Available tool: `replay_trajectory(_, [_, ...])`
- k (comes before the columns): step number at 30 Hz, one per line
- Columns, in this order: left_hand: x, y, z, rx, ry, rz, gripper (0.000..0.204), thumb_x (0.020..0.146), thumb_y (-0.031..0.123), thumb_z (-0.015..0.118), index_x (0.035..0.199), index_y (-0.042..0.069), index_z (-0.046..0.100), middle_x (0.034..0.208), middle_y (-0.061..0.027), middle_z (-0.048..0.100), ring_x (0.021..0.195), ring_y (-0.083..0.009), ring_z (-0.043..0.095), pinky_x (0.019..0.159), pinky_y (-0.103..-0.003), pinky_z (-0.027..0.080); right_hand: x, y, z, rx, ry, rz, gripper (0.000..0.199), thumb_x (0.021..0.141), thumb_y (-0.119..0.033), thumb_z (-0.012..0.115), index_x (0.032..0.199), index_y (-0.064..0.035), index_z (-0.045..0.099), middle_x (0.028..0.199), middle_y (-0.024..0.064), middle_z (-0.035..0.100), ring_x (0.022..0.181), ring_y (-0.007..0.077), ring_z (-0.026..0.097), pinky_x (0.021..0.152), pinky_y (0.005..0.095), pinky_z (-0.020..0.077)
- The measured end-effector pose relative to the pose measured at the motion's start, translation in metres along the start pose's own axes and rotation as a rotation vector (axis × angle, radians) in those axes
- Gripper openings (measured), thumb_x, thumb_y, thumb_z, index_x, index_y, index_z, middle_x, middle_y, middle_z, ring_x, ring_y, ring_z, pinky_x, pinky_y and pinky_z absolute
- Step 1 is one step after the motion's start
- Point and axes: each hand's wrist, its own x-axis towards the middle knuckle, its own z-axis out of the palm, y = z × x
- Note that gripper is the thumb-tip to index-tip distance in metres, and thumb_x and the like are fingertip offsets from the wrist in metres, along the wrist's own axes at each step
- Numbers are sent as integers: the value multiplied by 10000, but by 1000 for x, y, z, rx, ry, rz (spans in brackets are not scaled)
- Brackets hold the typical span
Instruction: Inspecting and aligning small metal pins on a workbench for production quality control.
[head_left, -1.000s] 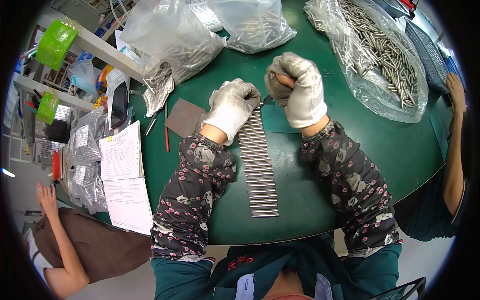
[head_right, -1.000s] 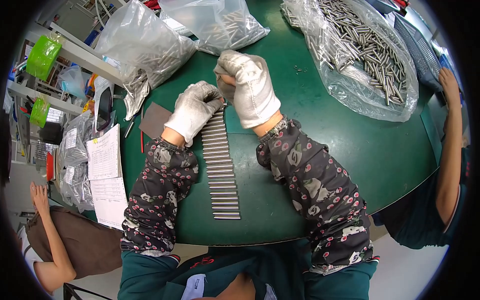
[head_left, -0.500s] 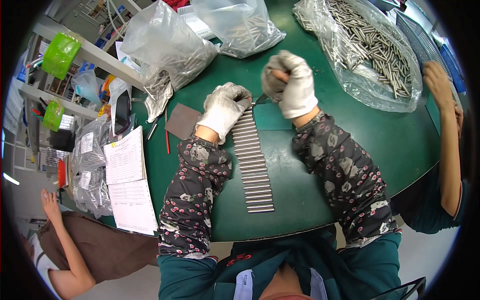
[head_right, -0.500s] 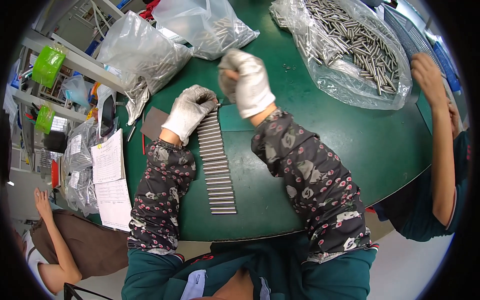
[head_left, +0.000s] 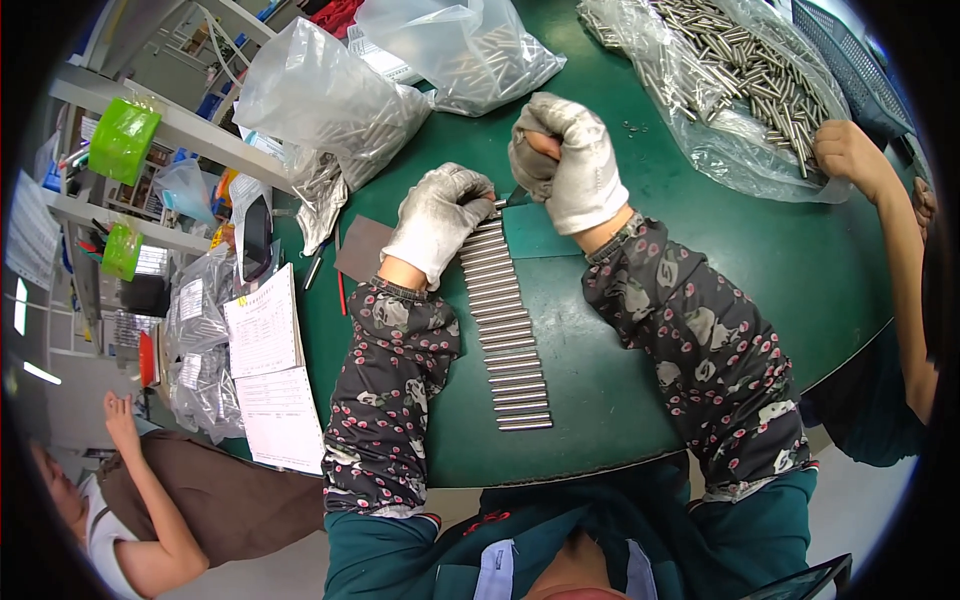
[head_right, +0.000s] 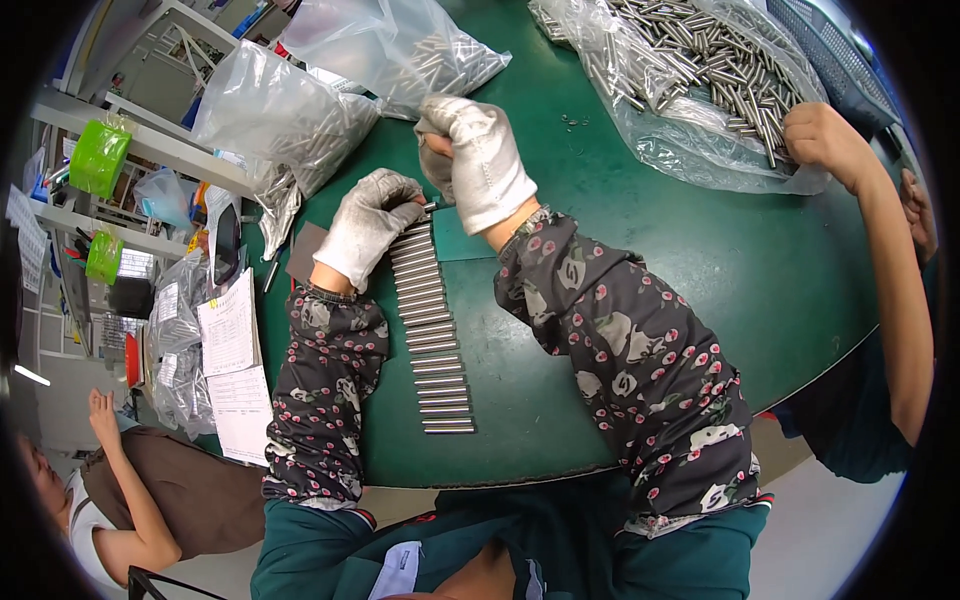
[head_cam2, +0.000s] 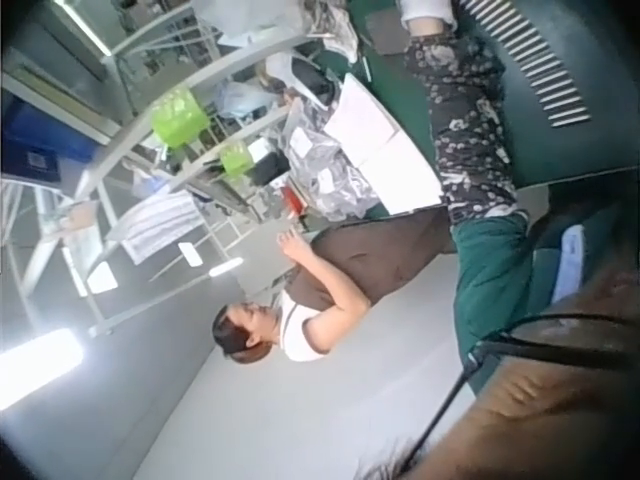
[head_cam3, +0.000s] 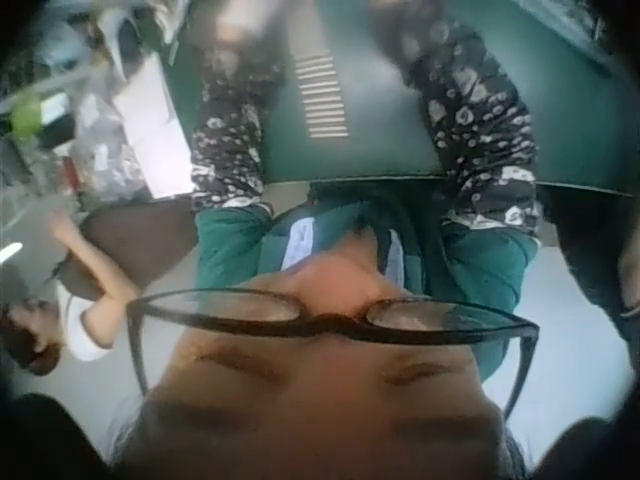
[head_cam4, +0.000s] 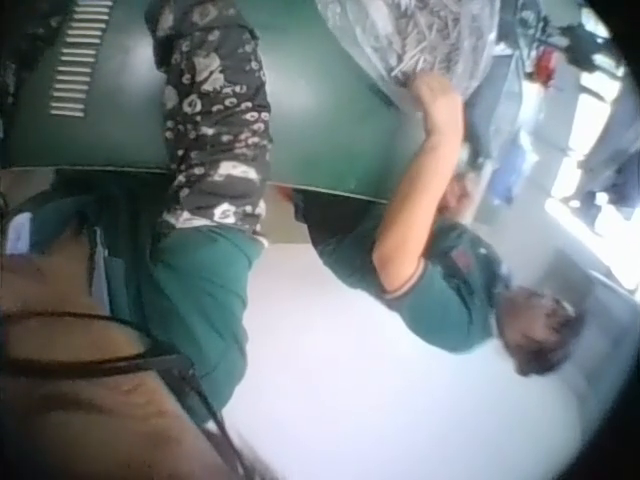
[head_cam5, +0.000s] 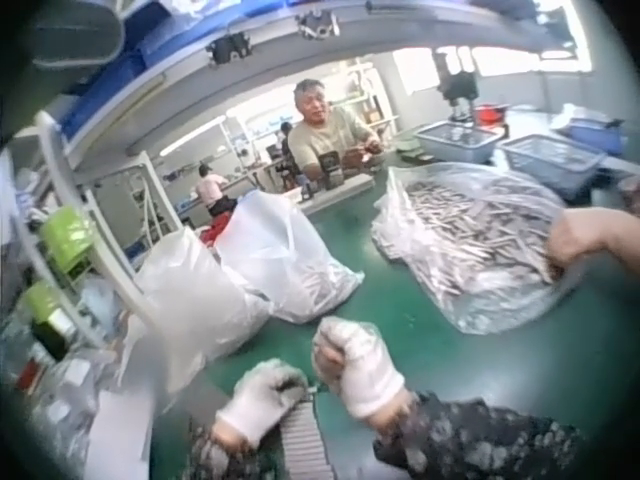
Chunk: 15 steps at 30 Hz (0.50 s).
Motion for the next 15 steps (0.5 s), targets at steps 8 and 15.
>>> replay_trajectory(8, [1, 8, -1, 30, -6, -24, 113, 724, 42, 638, 830, 7, 616, 807, -78, 565, 772, -204, 565, 702, -286, 451, 1, -5, -1, 12, 14, -21, 379, 856, -269, 368, 512, -131, 293, 434, -15, 244, 362, 104, 213, 358, 254, 176])
replay_trajectory(15, [0, 9, -2, 44, -7, -21, 119, 723, 50, 638, 831, 6, 616, 808, -86, 567, 778, -219, 561, 710, -294, 448, 2, -2, 0, -34, 23, -75, 376, 847, -268, 381, 507, -130, 299, 435, -14, 251, 362, 106, 223, 360, 254, 181])
